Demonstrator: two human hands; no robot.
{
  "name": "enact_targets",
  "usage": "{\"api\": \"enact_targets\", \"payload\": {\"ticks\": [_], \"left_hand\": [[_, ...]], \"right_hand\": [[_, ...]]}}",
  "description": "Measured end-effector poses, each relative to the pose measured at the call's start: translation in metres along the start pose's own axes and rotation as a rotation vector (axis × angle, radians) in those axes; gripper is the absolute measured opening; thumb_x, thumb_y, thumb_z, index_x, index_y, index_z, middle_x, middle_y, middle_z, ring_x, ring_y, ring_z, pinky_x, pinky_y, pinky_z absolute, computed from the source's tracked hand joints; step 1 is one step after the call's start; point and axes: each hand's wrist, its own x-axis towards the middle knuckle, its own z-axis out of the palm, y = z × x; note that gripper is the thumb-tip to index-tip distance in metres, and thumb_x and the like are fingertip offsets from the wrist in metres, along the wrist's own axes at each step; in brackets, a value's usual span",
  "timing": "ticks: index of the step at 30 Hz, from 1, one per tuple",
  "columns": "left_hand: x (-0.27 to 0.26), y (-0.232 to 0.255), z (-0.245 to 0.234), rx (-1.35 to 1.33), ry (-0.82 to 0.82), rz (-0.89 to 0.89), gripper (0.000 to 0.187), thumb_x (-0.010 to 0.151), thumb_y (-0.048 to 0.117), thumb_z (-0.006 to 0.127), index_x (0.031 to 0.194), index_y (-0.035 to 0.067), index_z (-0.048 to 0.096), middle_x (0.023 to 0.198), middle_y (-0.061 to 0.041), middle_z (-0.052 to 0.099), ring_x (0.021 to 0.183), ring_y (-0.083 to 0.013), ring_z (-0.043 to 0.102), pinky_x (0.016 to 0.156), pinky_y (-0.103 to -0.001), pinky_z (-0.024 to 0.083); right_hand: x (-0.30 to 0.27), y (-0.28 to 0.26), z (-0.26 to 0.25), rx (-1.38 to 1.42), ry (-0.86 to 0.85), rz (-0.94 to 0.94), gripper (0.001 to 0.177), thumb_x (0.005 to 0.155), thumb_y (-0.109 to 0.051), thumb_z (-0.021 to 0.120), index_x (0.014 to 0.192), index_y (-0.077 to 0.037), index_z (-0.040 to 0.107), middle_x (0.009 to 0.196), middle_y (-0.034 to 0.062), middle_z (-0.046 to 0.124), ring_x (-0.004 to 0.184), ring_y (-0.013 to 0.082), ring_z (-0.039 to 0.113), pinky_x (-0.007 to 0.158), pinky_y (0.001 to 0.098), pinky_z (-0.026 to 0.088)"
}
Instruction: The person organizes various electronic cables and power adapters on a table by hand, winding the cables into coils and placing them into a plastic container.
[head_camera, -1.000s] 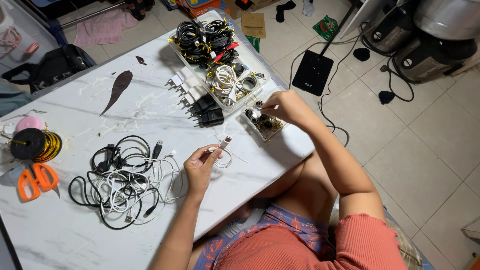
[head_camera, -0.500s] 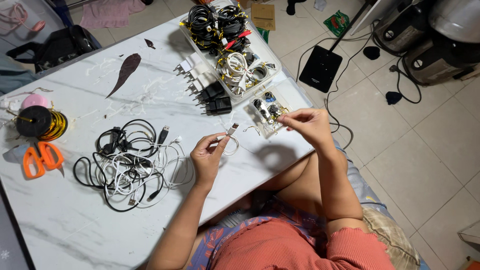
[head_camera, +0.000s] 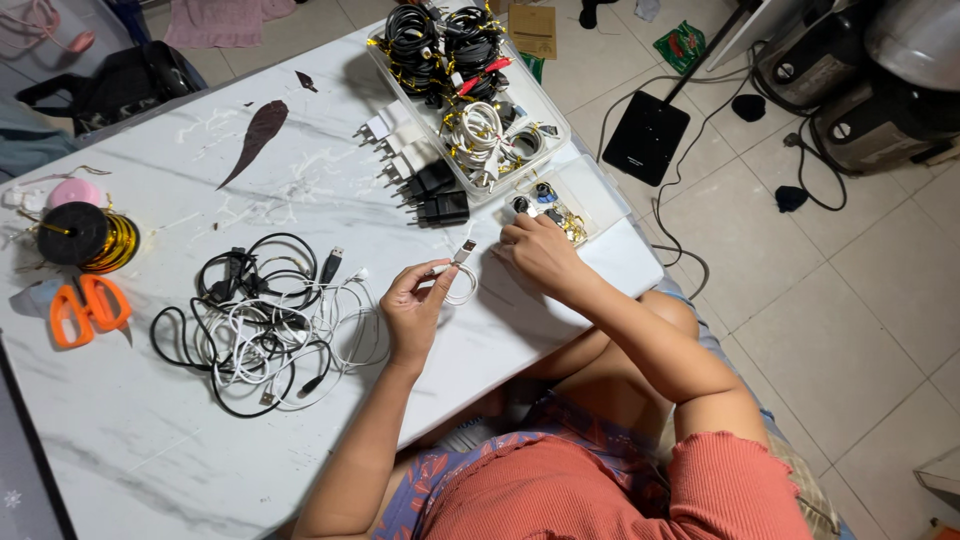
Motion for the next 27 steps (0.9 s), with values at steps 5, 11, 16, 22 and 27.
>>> {"api": "enact_targets", "payload": {"ticks": [5, 11, 16, 22, 27], "left_hand": [[0.001, 0.001, -0.002, -0.01, 0.013, -0.02, 0.018, 0.092, 0.002, 0.077, 0.11, 0.0, 0.076, 0.103, -0.005, 0.074, 0.088, -0.0077, 0.069, 0.067, -0.02, 0.056], [0.001, -0.003, -0.001, -0.005, 0.063, 0.052, 0.017, 0.092, 0.003, 0.077, 0.109, 0.001, 0.075, 0.107, -0.006, 0.073, 0.091, -0.0078, 0.068, 0.069, -0.021, 0.058], [-0.001, -0.004, 0.001, -0.009, 0.091, 0.062, 0.018, 0.093, 0.003, 0.077, 0.11, 0.0, 0.073, 0.109, -0.006, 0.071, 0.091, -0.0083, 0.069, 0.071, -0.022, 0.059], [-0.005, -0.002, 0.003, 0.001, 0.123, 0.11, 0.016, 0.094, 0.002, 0.075, 0.11, -0.001, 0.073, 0.108, -0.006, 0.069, 0.093, -0.0095, 0.069, 0.072, -0.022, 0.06], [-0.011, -0.002, 0.01, -0.001, 0.168, 0.137, 0.017, 0.093, 0.002, 0.076, 0.11, 0.0, 0.073, 0.106, -0.006, 0.068, 0.093, -0.0097, 0.069, 0.075, -0.023, 0.063]], "right_hand": [[0.004, 0.007, 0.0, 0.127, -0.055, -0.006, 0.011, 0.085, -0.012, 0.071, 0.093, -0.009, 0.078, 0.093, 0.005, 0.07, 0.09, 0.0238, 0.066, 0.082, 0.0338, 0.055], [-0.026, -0.022, -0.026, 0.972, 0.34, 0.435, 0.011, 0.084, -0.006, 0.081, 0.095, -0.001, 0.081, 0.089, 0.0093, 0.078, 0.076, 0.0148, 0.075, 0.066, 0.0252, 0.061], [-0.023, -0.077, -0.003, 1.061, 0.667, 0.585, 0.012, 0.086, 0.0, 0.081, 0.098, 0.0, 0.079, 0.095, 0.0122, 0.078, 0.084, 0.0141, 0.076, 0.075, 0.0245, 0.065], [0.004, -0.115, 0.004, 0.635, 0.92, 0.482, 0.015, 0.084, 0.002, 0.082, 0.097, 0.002, 0.075, 0.095, 0.0147, 0.077, 0.086, 0.0191, 0.077, 0.078, 0.0272, 0.062], [0.021, -0.123, 0.022, 0.65, 1.014, 0.519, 0.016, 0.084, 0.002, 0.083, 0.097, 0.003, 0.074, 0.095, 0.0149, 0.077, 0.086, 0.0198, 0.077, 0.078, 0.0278, 0.062]]}}
